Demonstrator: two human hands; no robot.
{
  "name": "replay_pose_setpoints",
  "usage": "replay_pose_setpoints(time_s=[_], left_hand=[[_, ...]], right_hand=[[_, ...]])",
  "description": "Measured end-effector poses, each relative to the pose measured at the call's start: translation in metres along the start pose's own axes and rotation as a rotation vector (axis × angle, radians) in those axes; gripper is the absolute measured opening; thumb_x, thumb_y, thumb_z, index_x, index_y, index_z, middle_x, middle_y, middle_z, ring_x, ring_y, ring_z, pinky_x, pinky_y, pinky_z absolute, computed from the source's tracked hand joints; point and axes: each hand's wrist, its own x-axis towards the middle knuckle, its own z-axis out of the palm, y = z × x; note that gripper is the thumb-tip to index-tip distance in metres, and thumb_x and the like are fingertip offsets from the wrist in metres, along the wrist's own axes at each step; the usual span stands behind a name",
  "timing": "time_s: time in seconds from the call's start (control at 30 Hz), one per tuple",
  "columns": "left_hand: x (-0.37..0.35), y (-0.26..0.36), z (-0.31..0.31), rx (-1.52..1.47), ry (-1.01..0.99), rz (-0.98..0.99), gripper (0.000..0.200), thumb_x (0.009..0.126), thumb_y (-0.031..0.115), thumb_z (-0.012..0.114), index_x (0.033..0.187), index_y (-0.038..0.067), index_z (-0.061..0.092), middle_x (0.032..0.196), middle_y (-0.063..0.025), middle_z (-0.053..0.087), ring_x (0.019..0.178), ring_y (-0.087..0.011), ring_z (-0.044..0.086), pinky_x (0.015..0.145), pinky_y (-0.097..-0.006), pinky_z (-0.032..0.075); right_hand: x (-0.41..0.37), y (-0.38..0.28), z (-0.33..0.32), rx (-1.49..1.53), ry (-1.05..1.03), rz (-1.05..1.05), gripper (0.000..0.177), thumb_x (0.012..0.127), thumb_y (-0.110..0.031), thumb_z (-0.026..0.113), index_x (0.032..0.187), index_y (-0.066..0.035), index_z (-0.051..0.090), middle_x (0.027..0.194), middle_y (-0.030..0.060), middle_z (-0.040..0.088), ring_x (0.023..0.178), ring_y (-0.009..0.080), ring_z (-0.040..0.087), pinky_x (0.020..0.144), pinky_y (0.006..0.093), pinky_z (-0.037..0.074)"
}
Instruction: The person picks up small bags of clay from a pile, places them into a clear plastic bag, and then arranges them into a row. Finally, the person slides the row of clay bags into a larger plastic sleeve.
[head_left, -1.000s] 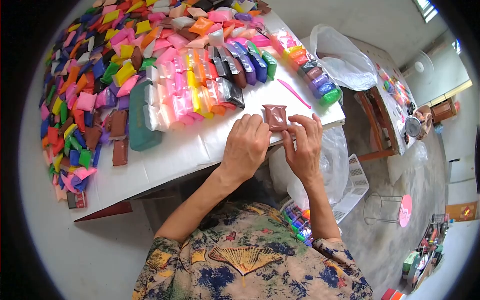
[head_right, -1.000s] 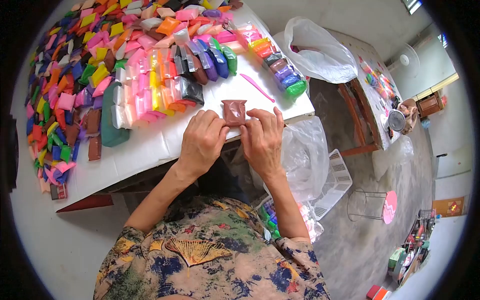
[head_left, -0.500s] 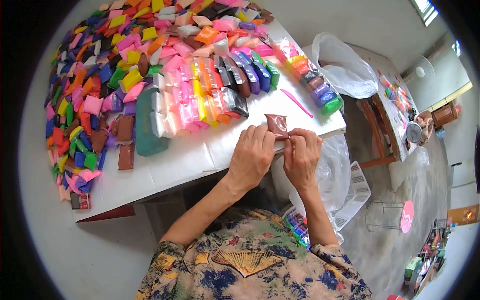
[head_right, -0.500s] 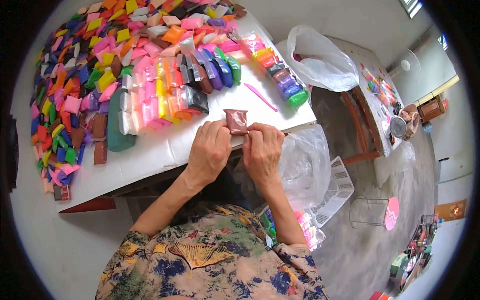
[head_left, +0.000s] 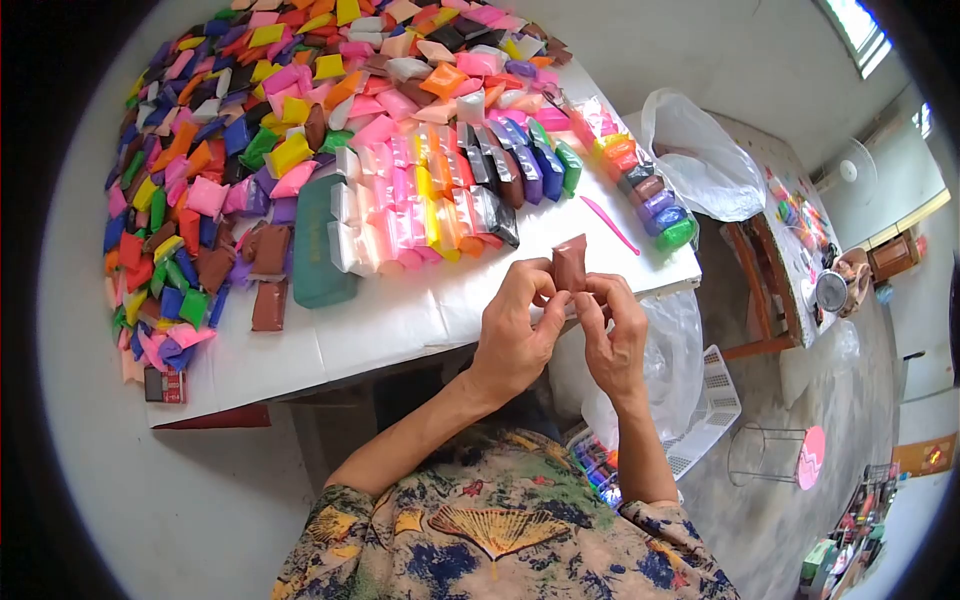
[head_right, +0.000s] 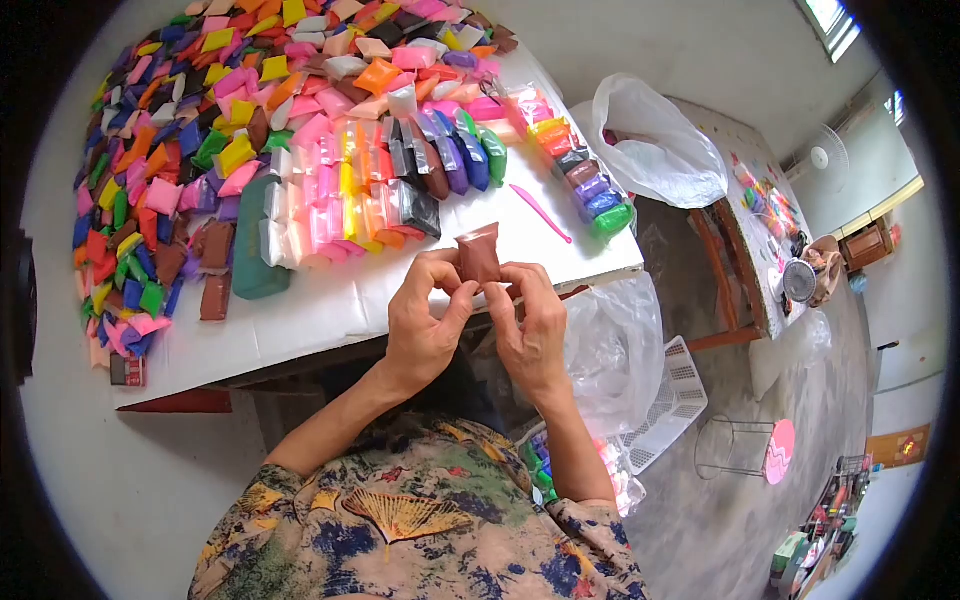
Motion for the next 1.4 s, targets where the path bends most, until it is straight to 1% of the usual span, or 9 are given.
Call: replay_pose_setpoints(time_s=[0.17,0.33,0.47,0.7,0.87,0.97,1.07,1.27,1.4], left_hand=[[0.003,-0.011,0.000,0.114,0.031,0.220,0.023,0.084,-0.006,0.064,0.100,0.001,0.050,0.110,-0.0217,0.059,0.095,-0.0412,0.061,0.080,-0.0438,0.050],[0.004,-0.012,-0.010,0.105,-0.010,0.131,0.027,0.087,-0.006,0.061,0.110,0.000,0.050,0.121,-0.0255,0.058,0.107,-0.0436,0.060,0.089,-0.0456,0.050],[0.001,-0.017,-0.018,0.105,-0.065,0.100,0.036,0.089,-0.007,0.056,0.123,-0.002,0.047,0.133,-0.0303,0.051,0.121,-0.0470,0.054,0.101,-0.0472,0.045],[-0.001,-0.013,-0.022,0.266,-0.038,0.181,0.044,0.089,-0.006,0.056,0.132,-0.001,0.046,0.144,-0.0251,0.046,0.132,-0.0426,0.049,0.110,-0.0453,0.039],[-0.020,-0.014,-0.034,0.304,-0.068,0.179,0.036,0.087,-0.010,0.057,0.122,-0.002,0.051,0.140,-0.0247,0.050,0.126,-0.0417,0.054,0.105,-0.0442,0.046],[-0.024,-0.015,-0.041,0.290,-0.076,0.178,0.031,0.086,-0.012,0.057,0.116,-0.003,0.054,0.138,-0.0248,0.053,0.121,-0.0402,0.058,0.101,-0.0422,0.051],[-0.028,-0.014,-0.045,0.291,-0.089,0.179,0.027,0.085,-0.013,0.058,0.111,-0.003,0.056,0.136,-0.0245,0.054,0.118,-0.0388,0.060,0.099,-0.0411,0.053],[-0.032,-0.013,-0.053,0.279,-0.126,0.174,0.022,0.084,-0.013,0.059,0.105,-0.004,0.059,0.134,-0.0235,0.056,0.116,-0.0372,0.062,0.096,-0.0402,0.054],[-0.033,-0.008,-0.058,0.286,-0.137,0.173,0.023,0.083,-0.014,0.059,0.103,-0.004,0.059,0.131,-0.0228,0.058,0.114,-0.0363,0.063,0.093,-0.0401,0.054]], right_hand=[[0.011,-0.006,0.004,0.215,-0.090,0.193,0.032,0.090,-0.012,0.070,0.116,0.005,0.061,0.100,0.0123,0.066,0.074,0.0152,0.065,0.062,0.0285,0.052],[0.034,0.006,0.015,0.403,-0.136,0.230,0.040,0.086,-0.012,0.074,0.121,0.003,0.061,0.099,0.0074,0.070,0.077,0.0114,0.065,0.063,0.0259,0.051],[0.052,0.010,0.020,0.231,-0.192,0.116,0.042,0.080,-0.010,0.071,0.120,0.002,0.062,0.091,0.0049,0.070,0.074,0.0107,0.064,0.061,0.0247,0.048],[0.071,0.023,0.036,-0.089,-0.174,-0.052,0.046,0.080,-0.011,0.067,0.123,0.002,0.060,0.102,0.0160,0.069,0.088,0.0261,0.065,0.078,0.0367,0.052],[0.073,0.036,0.047,-0.177,-0.125,-0.160,0.046,0.080,-0.011,0.068,0.124,0.000,0.061,0.111,0.0183,0.066,0.093,0.0312,0.065,0.084,0.0407,0.052],[0.073,0.026,0.045,-0.108,-0.164,-0.040,0.044,0.080,-0.009,0.069,0.123,-0.001,0.061,0.112,0.0178,0.065,0.096,0.0325,0.065,0.086,0.0422,0.052],[0.076,0.026,0.049,-0.088,-0.158,-0.081,0.045,0.080,-0.001,0.068,0.125,-0.001,0.062,0.111,0.0147,0.067,0.083,0.0234,0.068,0.069,0.0328,0.054],[0.075,0.029,0.059,-0.163,-0.102,-0.143,0.041,0.082,0.000,0.067,0.123,0.000,0.063,0.113,0.0145,0.065,0.083,0.0230,0.069,0.068,0.0329,0.054],[0.073,0.024,0.061,-0.154,-0.129,-0.061,0.042,0.083,-0.005,0.066,0.124,0.000,0.060,0.118,0.0194,0.062,0.102,0.0369,0.063,0.088,0.0431,0.051]])
